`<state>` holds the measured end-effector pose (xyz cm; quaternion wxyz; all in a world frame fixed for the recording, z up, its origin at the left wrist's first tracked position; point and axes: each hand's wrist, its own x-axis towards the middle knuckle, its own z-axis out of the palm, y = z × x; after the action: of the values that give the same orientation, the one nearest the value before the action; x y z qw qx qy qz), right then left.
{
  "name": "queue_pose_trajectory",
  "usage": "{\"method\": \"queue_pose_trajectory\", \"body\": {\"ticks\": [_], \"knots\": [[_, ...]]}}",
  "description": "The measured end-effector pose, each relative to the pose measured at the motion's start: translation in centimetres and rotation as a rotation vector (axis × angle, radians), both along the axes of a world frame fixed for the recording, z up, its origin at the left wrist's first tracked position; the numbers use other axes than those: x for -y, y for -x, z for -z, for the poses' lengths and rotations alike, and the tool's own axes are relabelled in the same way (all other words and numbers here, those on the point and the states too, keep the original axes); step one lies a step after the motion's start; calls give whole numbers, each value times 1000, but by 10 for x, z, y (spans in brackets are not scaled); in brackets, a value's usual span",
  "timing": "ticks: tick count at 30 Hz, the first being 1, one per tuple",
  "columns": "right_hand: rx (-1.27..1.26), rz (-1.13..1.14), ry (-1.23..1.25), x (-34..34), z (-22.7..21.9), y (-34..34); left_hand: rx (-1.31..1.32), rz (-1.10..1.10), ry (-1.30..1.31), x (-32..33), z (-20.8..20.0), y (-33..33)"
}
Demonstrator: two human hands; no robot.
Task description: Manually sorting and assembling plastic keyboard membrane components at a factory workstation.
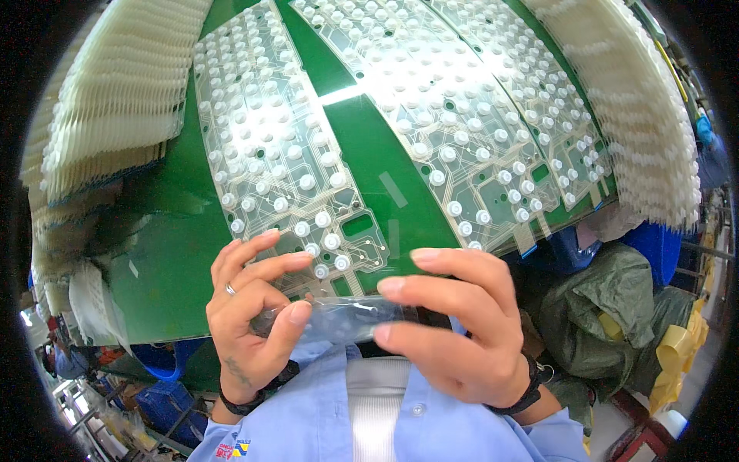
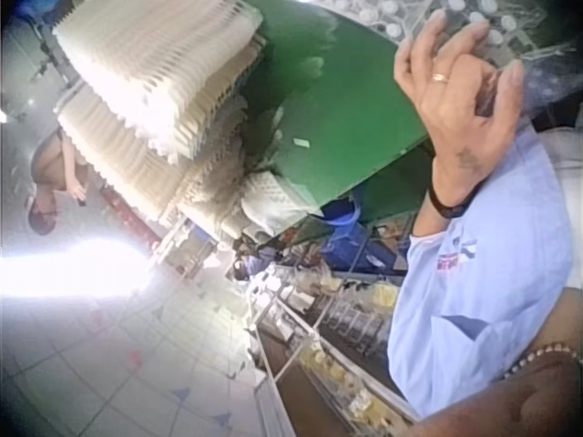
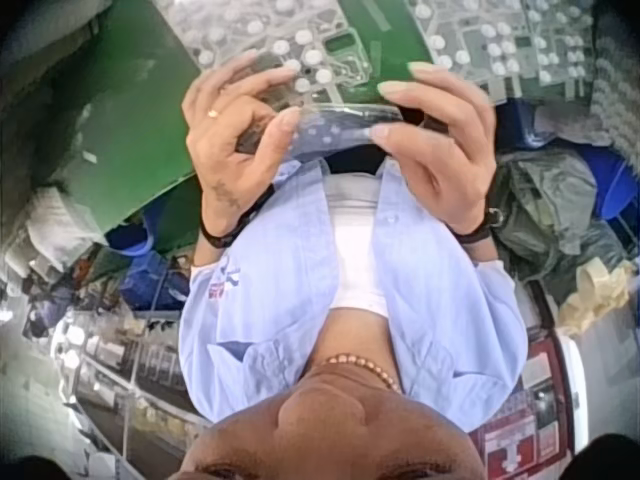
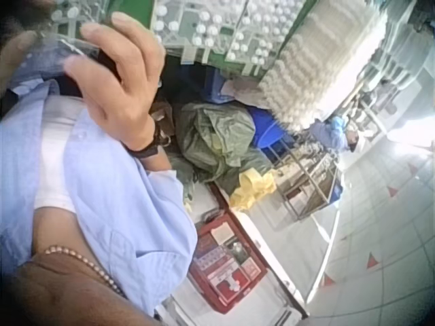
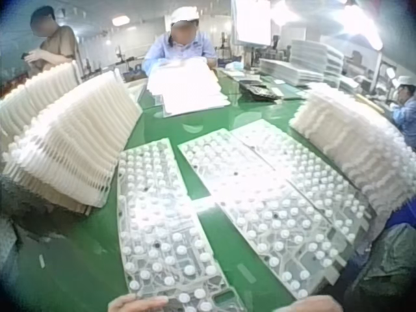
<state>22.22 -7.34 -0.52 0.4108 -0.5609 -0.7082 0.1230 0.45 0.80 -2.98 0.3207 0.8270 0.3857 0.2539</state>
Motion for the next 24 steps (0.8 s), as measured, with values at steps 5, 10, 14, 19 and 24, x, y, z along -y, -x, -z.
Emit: {"method": "queue_pose_trajectory", "body": {"ticks": [5,10,14,19,24], "knots": [[-289,28,193,-5,2,-13,12,210,-114,-3,-1,-1],[-462,144,445,-28,11,-6,-26,400,-135,0,13,-7],[-455,126,561,-32,16,-3,-19,421,-120,-2,14,-5],[-338,136,531,-35,20,-1,-3,426,-126,-3,17,-5],[-323,164,545,-38,20,0,8,431,-121,-5,17,-4]]}}
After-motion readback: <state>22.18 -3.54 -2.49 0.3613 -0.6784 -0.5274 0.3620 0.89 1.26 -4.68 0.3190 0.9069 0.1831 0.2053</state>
